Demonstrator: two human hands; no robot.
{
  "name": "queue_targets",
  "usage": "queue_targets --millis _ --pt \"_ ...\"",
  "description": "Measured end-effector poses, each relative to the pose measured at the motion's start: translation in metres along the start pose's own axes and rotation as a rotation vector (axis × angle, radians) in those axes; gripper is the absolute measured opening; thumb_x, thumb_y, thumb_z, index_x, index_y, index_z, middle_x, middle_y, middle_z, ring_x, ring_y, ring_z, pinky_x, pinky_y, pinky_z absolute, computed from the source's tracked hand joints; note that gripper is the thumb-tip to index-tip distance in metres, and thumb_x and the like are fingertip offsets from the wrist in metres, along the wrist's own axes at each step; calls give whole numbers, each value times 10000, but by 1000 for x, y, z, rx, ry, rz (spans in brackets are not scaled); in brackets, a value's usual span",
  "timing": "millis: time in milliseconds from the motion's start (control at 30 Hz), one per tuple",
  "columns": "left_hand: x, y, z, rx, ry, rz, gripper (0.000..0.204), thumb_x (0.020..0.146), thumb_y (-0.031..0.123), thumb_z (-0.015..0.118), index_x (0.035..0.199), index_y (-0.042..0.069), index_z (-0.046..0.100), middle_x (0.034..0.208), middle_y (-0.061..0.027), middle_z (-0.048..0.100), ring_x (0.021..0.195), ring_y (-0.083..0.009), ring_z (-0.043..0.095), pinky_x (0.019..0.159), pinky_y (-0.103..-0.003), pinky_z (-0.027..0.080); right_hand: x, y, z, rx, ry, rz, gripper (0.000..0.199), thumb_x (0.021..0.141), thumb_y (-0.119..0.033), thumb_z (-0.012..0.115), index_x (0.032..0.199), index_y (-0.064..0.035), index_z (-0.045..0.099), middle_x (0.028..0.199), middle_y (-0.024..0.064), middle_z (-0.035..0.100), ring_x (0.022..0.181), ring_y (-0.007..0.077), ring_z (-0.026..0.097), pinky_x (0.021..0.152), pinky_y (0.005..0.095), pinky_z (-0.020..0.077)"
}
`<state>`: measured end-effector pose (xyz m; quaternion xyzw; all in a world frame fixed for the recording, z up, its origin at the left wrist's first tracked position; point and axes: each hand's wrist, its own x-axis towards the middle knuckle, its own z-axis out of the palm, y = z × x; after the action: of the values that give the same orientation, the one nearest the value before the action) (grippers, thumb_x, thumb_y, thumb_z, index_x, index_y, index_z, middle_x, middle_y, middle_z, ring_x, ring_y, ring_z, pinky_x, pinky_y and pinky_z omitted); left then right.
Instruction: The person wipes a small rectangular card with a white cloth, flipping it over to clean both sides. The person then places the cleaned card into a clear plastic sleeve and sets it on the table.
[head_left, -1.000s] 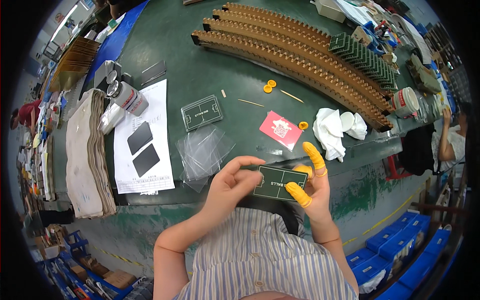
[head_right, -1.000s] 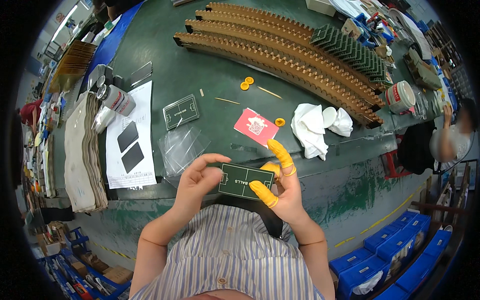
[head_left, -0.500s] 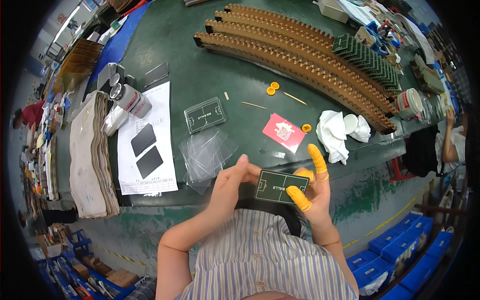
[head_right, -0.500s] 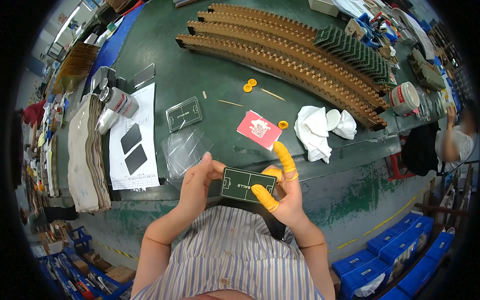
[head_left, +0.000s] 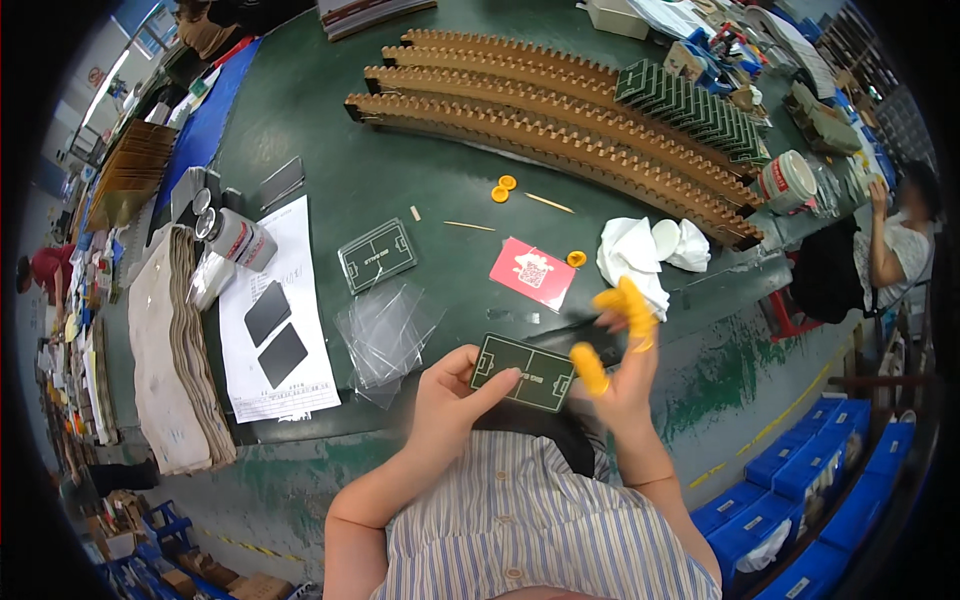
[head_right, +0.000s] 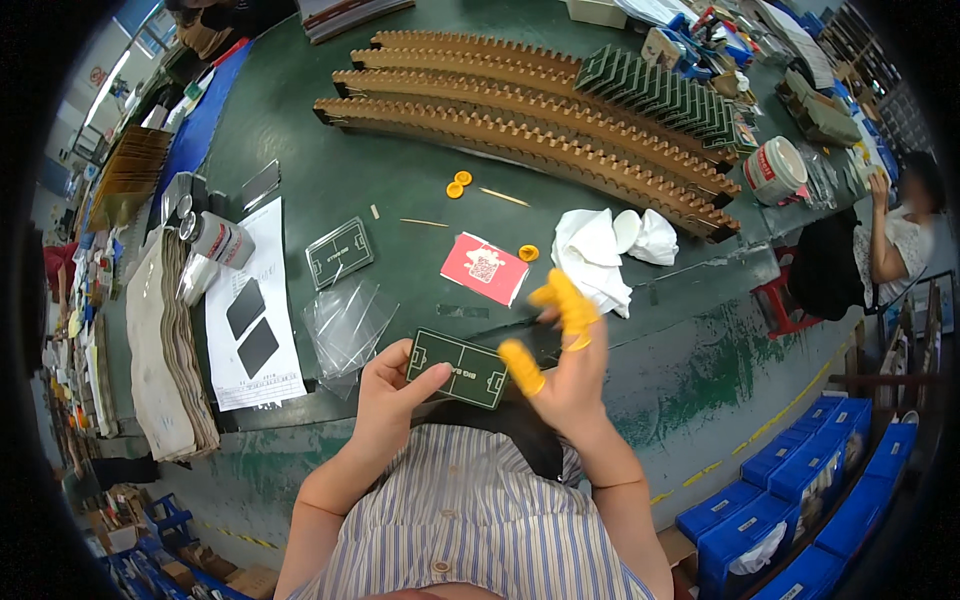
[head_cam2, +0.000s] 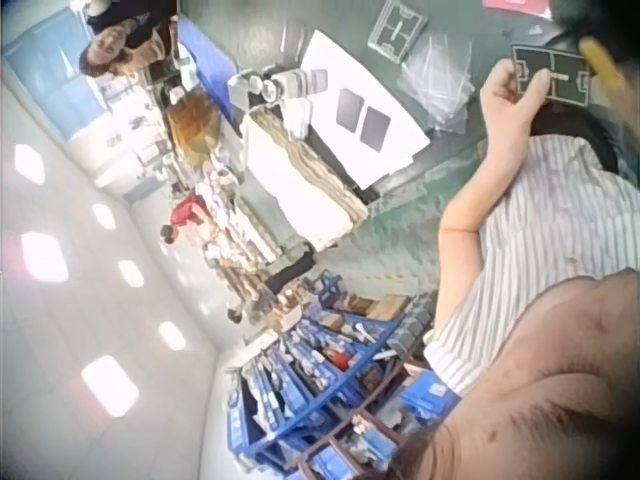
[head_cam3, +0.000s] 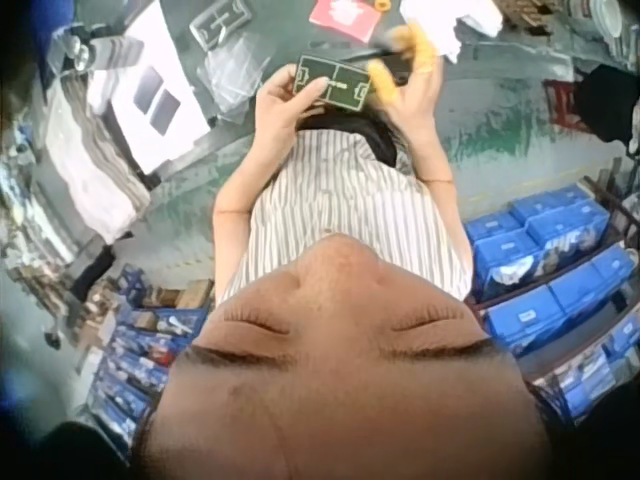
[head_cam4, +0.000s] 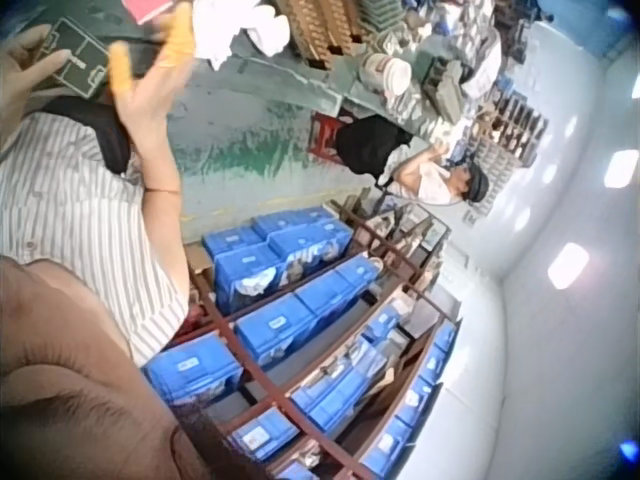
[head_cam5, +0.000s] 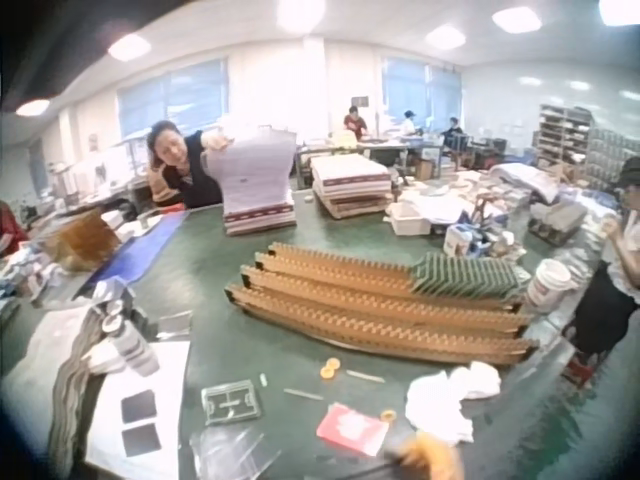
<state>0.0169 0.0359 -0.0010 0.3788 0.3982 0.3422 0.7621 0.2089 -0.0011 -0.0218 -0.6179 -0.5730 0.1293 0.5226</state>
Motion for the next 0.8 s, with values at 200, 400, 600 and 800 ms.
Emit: queue_targets --millis 200,400,600,800 --pt "2 11 -3 48 -43 -48 133 810 31 672 926 14 609 891 -44 660 834 -97 618 783 -251 490 43 33 -16 -686 134 -138 485 760 -358 714 1116 -51 595 1128 144 508 1033 342 441 891 444 369" --pt "6 18 -6 -4 -35 -65 178 801 44 684 968 20 627 902 -37 668 829 -95 619 779 -255 485 40 45 -21 -703 -25 -61 343 729 -234 739 996 -48 631 1119 123 533 1053 321 464 904 430 374" --pt "8 26 -14 103 -65 -85 206 804 57 692 994 7 630 924 -40 672 843 -95 624 783 -249 486 16 40 -27 -358 8 12 292 744 -203 731 941 -37 593 1154 123 531 1081 315 473 922 410 381" --pt "19 37 -18 175 -150 -125 238 809 53 690 1030 -7 627 947 -52 675 852 -97 631 793 -243 493 18 48 -33 -531 102 -11 436 769 -306 718 1038 -6 553 1140 138 524 1061 335 460 924 427 370"
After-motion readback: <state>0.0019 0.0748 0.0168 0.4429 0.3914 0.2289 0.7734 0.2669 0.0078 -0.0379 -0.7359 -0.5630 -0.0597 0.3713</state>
